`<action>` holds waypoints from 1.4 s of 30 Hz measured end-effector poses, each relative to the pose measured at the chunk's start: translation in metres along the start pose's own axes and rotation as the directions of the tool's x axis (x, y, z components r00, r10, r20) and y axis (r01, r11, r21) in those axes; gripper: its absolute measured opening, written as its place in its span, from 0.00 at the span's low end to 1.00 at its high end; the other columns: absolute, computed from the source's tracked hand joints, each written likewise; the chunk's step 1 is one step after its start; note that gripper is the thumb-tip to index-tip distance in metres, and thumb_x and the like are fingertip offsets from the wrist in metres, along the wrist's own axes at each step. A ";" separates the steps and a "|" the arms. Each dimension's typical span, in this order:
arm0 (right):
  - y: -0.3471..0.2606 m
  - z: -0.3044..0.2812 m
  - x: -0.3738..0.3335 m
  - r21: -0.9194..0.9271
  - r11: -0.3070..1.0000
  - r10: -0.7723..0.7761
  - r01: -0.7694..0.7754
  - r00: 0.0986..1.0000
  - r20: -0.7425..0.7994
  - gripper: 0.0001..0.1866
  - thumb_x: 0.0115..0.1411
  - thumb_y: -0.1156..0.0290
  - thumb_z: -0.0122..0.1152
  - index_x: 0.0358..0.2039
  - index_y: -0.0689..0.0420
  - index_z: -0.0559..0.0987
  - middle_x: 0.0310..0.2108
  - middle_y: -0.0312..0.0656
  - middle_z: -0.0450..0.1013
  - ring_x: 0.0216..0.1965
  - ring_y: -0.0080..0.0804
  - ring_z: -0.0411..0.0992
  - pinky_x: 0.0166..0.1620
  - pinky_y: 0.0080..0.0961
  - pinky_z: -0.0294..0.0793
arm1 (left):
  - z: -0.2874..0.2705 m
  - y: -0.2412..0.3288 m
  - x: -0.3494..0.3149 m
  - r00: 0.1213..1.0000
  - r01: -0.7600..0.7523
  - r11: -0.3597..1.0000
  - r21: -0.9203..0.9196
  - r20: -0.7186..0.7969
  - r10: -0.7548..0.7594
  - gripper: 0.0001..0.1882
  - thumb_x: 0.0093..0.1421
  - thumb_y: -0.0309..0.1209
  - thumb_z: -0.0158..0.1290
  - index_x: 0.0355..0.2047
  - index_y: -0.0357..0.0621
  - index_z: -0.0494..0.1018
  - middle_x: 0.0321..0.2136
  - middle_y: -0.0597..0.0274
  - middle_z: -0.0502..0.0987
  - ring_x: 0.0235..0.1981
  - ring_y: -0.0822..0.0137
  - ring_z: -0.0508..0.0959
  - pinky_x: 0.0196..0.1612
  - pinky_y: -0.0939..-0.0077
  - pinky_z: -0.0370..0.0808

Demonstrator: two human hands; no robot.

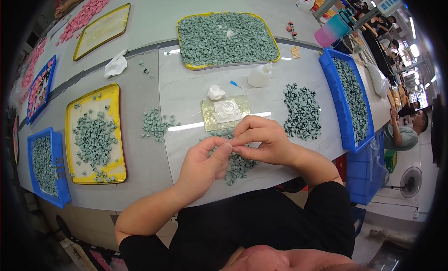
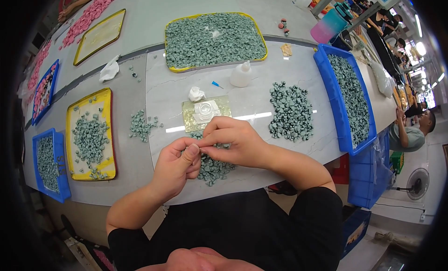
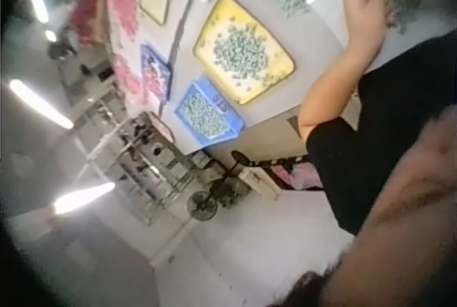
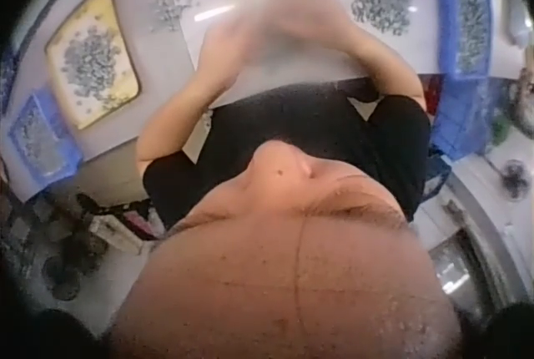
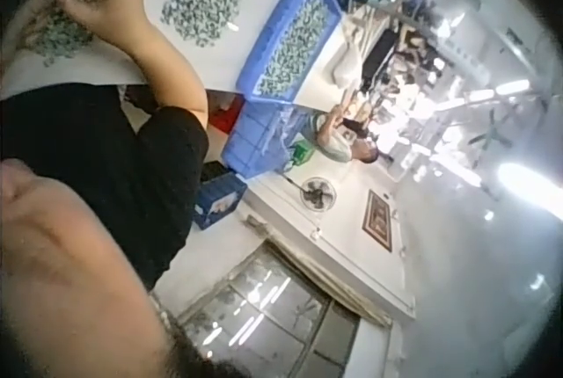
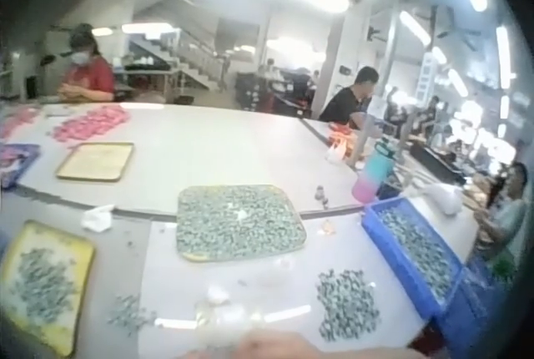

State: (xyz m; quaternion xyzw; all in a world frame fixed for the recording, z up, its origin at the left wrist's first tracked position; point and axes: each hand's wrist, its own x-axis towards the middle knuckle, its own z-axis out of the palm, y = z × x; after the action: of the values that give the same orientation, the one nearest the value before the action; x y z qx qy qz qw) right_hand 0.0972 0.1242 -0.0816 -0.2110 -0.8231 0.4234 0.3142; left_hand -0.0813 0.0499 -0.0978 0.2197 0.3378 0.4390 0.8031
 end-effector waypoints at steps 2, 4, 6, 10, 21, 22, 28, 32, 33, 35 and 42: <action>0.001 0.000 0.000 0.011 1.000 0.013 -0.013 1.000 -0.004 0.12 0.44 0.81 0.64 0.33 0.58 0.79 0.28 0.37 0.70 0.29 0.27 0.70 0.30 0.19 0.69 | 0.000 0.001 0.001 1.000 -0.011 1.000 0.013 0.003 0.011 0.10 0.62 0.34 0.47 0.36 0.40 0.66 0.17 0.74 0.61 0.16 0.82 0.57 0.18 0.86 0.53; 0.003 0.000 0.000 0.002 1.000 0.013 -0.013 1.000 -0.004 0.13 0.44 0.81 0.63 0.33 0.58 0.79 0.28 0.37 0.70 0.29 0.27 0.70 0.30 0.20 0.69 | -0.001 0.000 0.002 1.000 -0.024 1.000 0.018 -0.013 0.025 0.09 0.62 0.34 0.47 0.36 0.41 0.66 0.17 0.74 0.61 0.16 0.82 0.57 0.18 0.87 0.53; 0.004 0.001 0.000 -0.007 1.000 0.012 -0.012 1.000 -0.005 0.13 0.44 0.81 0.63 0.33 0.58 0.79 0.28 0.37 0.70 0.29 0.27 0.70 0.30 0.20 0.69 | -0.001 -0.001 0.002 0.999 -0.038 0.999 0.024 -0.028 0.039 0.08 0.61 0.33 0.48 0.35 0.41 0.66 0.17 0.74 0.61 0.16 0.83 0.57 0.18 0.87 0.53; 0.003 0.002 0.000 -0.020 1.000 -0.008 0.008 1.000 -0.013 0.15 0.43 0.82 0.63 0.35 0.57 0.79 0.29 0.37 0.70 0.29 0.28 0.70 0.31 0.21 0.70 | -0.001 -0.002 0.002 0.994 -0.075 0.993 0.092 -0.073 0.082 0.08 0.60 0.32 0.49 0.33 0.42 0.65 0.17 0.73 0.63 0.16 0.83 0.58 0.18 0.87 0.54; 0.009 -0.004 0.002 -0.276 0.906 -0.325 0.321 0.945 0.032 0.17 0.38 0.84 0.63 0.33 0.60 0.79 0.27 0.37 0.70 0.26 0.29 0.69 0.27 0.22 0.68 | 0.001 -0.003 0.003 0.992 -0.082 0.983 0.161 -0.082 0.096 0.09 0.60 0.33 0.50 0.34 0.40 0.66 0.16 0.73 0.63 0.15 0.83 0.58 0.17 0.87 0.54; 0.009 -0.003 0.001 -0.265 0.919 -0.304 0.291 0.953 -0.010 0.16 0.38 0.84 0.63 0.33 0.60 0.79 0.26 0.38 0.70 0.26 0.28 0.69 0.27 0.22 0.68 | 0.001 -0.002 0.003 0.994 -0.071 0.990 0.119 -0.071 0.080 0.10 0.61 0.34 0.47 0.35 0.39 0.66 0.17 0.71 0.63 0.15 0.82 0.57 0.17 0.87 0.53; 0.005 0.000 -0.001 -0.142 0.988 -0.086 0.067 0.987 -0.135 0.12 0.40 0.83 0.63 0.30 0.60 0.79 0.24 0.38 0.70 0.24 0.27 0.69 0.26 0.19 0.68 | 0.006 0.003 0.004 0.997 -0.039 0.999 -0.010 -0.070 0.039 0.14 0.65 0.36 0.38 0.38 0.36 0.66 0.20 0.69 0.62 0.15 0.80 0.55 0.16 0.87 0.52; 0.006 -0.001 -0.001 -0.163 0.986 0.004 -0.027 0.990 -0.141 0.10 0.40 0.83 0.63 0.27 0.60 0.78 0.23 0.38 0.70 0.23 0.25 0.69 0.25 0.17 0.68 | 0.004 0.003 0.004 0.999 -0.018 0.997 0.071 -0.044 0.021 0.12 0.65 0.33 0.37 0.38 0.36 0.66 0.19 0.70 0.61 0.15 0.81 0.54 0.16 0.88 0.51; 0.006 -0.001 -0.001 -0.163 0.986 0.004 -0.027 0.990 -0.141 0.10 0.40 0.83 0.63 0.27 0.60 0.78 0.23 0.38 0.70 0.23 0.25 0.69 0.25 0.17 0.68 | 0.004 0.003 0.004 0.999 -0.018 0.997 0.071 -0.044 0.021 0.12 0.65 0.33 0.37 0.38 0.36 0.66 0.19 0.70 0.61 0.15 0.81 0.54 0.16 0.88 0.51; 0.005 0.001 -0.001 -0.107 0.993 0.045 -0.058 0.991 -0.123 0.10 0.40 0.83 0.63 0.26 0.60 0.78 0.23 0.37 0.69 0.23 0.24 0.68 0.25 0.17 0.68 | 0.005 0.004 0.004 0.998 -0.002 0.996 0.094 -0.062 0.008 0.10 0.64 0.32 0.40 0.38 0.38 0.66 0.19 0.71 0.61 0.15 0.82 0.54 0.16 0.88 0.50; 0.006 0.000 -0.003 -0.081 0.992 0.090 -0.097 0.993 -0.079 0.09 0.41 0.82 0.63 0.26 0.60 0.77 0.23 0.37 0.69 0.24 0.24 0.68 0.26 0.18 0.67 | 0.011 0.003 0.006 0.988 0.020 0.984 0.180 -0.153 0.008 0.07 0.62 0.30 0.46 0.36 0.39 0.66 0.16 0.73 0.60 0.14 0.82 0.54 0.16 0.87 0.49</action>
State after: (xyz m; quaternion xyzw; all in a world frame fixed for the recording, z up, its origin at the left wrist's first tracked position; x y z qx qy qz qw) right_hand 0.0998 0.1255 -0.0881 -0.2782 -0.8171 0.3941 0.3156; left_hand -0.0727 0.0562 -0.0905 0.2562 0.4375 0.4196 0.7529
